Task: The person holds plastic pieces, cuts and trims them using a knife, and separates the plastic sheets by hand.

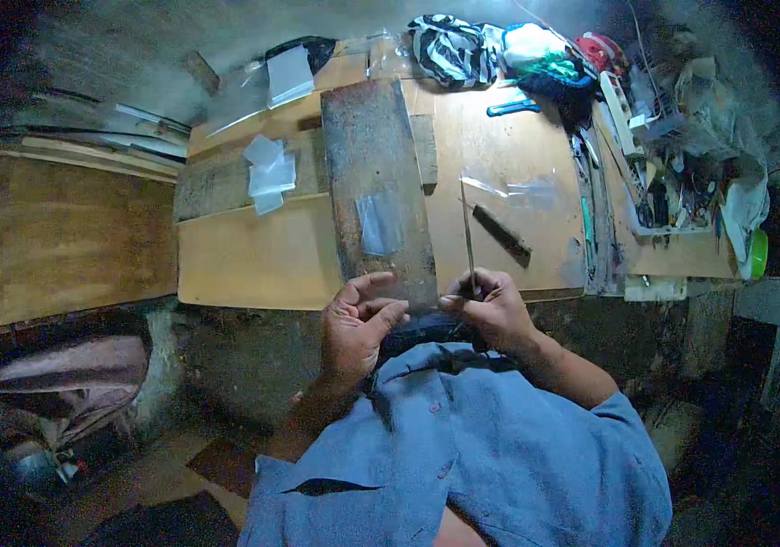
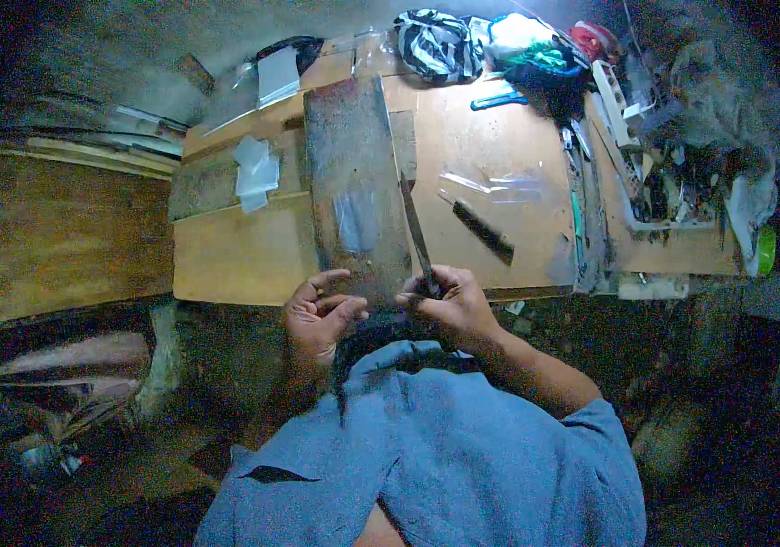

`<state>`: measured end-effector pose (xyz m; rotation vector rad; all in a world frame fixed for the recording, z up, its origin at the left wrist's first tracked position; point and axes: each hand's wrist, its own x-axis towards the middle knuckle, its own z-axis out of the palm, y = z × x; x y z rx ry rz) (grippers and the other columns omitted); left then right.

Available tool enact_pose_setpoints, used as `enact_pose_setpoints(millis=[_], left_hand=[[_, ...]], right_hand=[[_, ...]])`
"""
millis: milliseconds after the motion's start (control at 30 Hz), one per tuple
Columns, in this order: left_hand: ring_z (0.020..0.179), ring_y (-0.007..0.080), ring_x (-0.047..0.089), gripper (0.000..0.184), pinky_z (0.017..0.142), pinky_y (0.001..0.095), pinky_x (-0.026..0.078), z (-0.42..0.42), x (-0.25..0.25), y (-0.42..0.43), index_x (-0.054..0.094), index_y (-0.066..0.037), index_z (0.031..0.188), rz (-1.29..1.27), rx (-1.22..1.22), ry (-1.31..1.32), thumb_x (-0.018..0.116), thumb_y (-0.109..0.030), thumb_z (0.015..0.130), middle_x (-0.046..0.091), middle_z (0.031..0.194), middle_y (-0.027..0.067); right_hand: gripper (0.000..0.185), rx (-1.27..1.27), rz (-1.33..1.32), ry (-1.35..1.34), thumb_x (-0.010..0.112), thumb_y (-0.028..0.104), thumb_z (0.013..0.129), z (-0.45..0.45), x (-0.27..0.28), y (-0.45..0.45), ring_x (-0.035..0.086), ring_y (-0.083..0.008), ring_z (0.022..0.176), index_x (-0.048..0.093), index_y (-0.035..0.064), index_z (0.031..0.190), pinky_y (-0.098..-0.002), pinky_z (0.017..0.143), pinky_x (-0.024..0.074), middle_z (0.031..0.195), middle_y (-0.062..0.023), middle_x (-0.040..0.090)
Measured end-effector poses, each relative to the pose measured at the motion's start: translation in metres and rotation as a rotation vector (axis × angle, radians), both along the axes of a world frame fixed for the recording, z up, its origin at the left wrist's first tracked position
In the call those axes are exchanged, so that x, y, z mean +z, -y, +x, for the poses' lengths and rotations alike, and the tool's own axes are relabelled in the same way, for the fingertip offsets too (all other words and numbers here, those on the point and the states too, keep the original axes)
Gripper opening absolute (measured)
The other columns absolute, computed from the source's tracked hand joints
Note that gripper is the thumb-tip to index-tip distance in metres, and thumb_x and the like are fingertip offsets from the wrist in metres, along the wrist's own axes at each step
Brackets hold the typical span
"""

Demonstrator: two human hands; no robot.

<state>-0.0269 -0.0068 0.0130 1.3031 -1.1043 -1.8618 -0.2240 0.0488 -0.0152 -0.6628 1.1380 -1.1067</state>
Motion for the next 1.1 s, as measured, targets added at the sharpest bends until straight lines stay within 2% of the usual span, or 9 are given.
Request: enact_pose_setpoints(millis=[133, 333, 400, 500, 633, 700, 833, 1033, 1100], left_hand=[[0.073, 0.0121, 0.062, 0.039, 0.069, 0.0235, 0.051, 0.001, -0.006, 0.001, 0.049, 0.003, 0.116, -0.024, 0.012, -0.02, 0.065, 0.002, 0.08, 0.066, 0.082, 0.0101], [0.071, 0.0122, 0.063, 0.032, 0.065, 0.0229, 0.051, 0.006, -0.013, 0.003, 0.054, 0.004, 0.11, 0.121, -0.026, -0.023, 0.066, -0.001, 0.08, 0.066, 0.081, 0.0105], [0.07, 0.0127, 0.063, 0.025, 0.064, 0.0234, 0.052, 0.007, -0.013, 0.004, 0.057, 0.004, 0.104, 0.18, -0.023, 0.007, 0.066, -0.002, 0.081, 0.066, 0.081, 0.0101], [0.068, 0.0163, 0.065, 0.025, 0.064, 0.0276, 0.056, 0.008, -0.017, 0.005, 0.057, 0.005, 0.101, 0.14, 0.027, -0.015, 0.067, -0.004, 0.079, 0.066, 0.08, 0.0123], [0.068, 0.0162, 0.065, 0.026, 0.063, 0.0276, 0.056, 0.013, -0.018, 0.006, 0.058, 0.005, 0.101, 0.149, 0.047, -0.034, 0.068, -0.004, 0.079, 0.067, 0.08, 0.0125], [0.069, 0.0132, 0.064, 0.024, 0.063, 0.0223, 0.052, 0.014, -0.017, 0.006, 0.057, 0.005, 0.102, 0.138, 0.018, -0.015, 0.066, -0.003, 0.081, 0.066, 0.082, 0.0095], [0.07, 0.0128, 0.064, 0.024, 0.065, 0.0223, 0.052, 0.017, -0.018, 0.005, 0.057, 0.005, 0.102, 0.137, 0.048, 0.023, 0.066, -0.003, 0.081, 0.066, 0.082, 0.0096], [0.073, 0.0126, 0.063, 0.021, 0.066, 0.0222, 0.051, 0.022, -0.017, 0.009, 0.059, 0.004, 0.1, 0.151, 0.015, 0.006, 0.066, -0.003, 0.081, 0.066, 0.083, 0.0098], [0.073, 0.013, 0.063, 0.015, 0.066, 0.024, 0.052, 0.024, -0.023, 0.007, 0.06, 0.003, 0.095, 0.162, -0.047, -0.059, 0.065, -0.004, 0.083, 0.066, 0.083, 0.0097]], right_hand=[[0.009, 0.037, 0.017, -0.066, 0.066, 0.004, 0.078, -0.002, 0.002, -0.001, 0.058, -0.0085, 0.067, 0.061, 0.0008, 0.084, -0.0244, 0.062, 0.0481, 0.073, -0.0022, 0.062], [0.008, -0.082, 0.124, 0.065, 0.064, 0.001, 0.077, 0.0, 0.007, -0.001, 0.058, -0.0088, 0.067, 0.061, 0.0004, 0.084, -0.0239, 0.062, 0.0477, 0.073, -0.0025, 0.062], [0.013, -0.074, 0.051, 0.001, 0.063, -0.001, 0.075, 0.001, 0.001, -0.001, 0.058, -0.009, 0.071, 0.06, 0.0003, 0.087, -0.0237, 0.065, 0.0481, 0.077, -0.003, 0.062], [0.019, -0.041, 0.097, -0.001, 0.063, -0.003, 0.073, -0.001, -0.002, -0.003, 0.059, -0.0093, 0.074, 0.059, 0.0001, 0.092, -0.024, 0.068, 0.0486, 0.082, -0.0035, 0.062], [0.026, -0.033, 0.081, 0.012, 0.063, -0.004, 0.071, -0.001, 0.0, -0.004, 0.059, -0.0097, 0.075, 0.058, -0.0003, 0.096, -0.0243, 0.07, 0.0492, 0.085, -0.004, 0.063], [0.027, -0.021, 0.089, 0.019, 0.062, -0.005, 0.07, -0.001, 0.001, -0.004, 0.06, -0.0103, 0.076, 0.058, -0.0009, 0.097, -0.0247, 0.071, 0.0496, 0.085, -0.0043, 0.063], [0.027, -0.02, 0.088, 0.013, 0.064, -0.004, 0.068, 0.001, 0.002, -0.002, 0.059, -0.0099, 0.073, 0.058, -0.0001, 0.094, -0.0243, 0.067, 0.0486, 0.083, -0.0044, 0.062], [0.035, -0.06, 0.044, 0.035, 0.056, -0.01, 0.068, 0.006, -0.007, -0.002, 0.06, -0.0109, 0.08, 0.056, 0.0001, 0.101, -0.0246, 0.074, 0.0493, 0.087, -0.0036, 0.062], [0.04, -0.002, 0.003, -0.001, 0.053, -0.012, 0.068, 0.008, -0.005, 0.0, 0.061, -0.0123, 0.084, 0.054, 0.0001, 0.105, -0.0251, 0.076, 0.0492, 0.091, -0.0069, 0.063]])
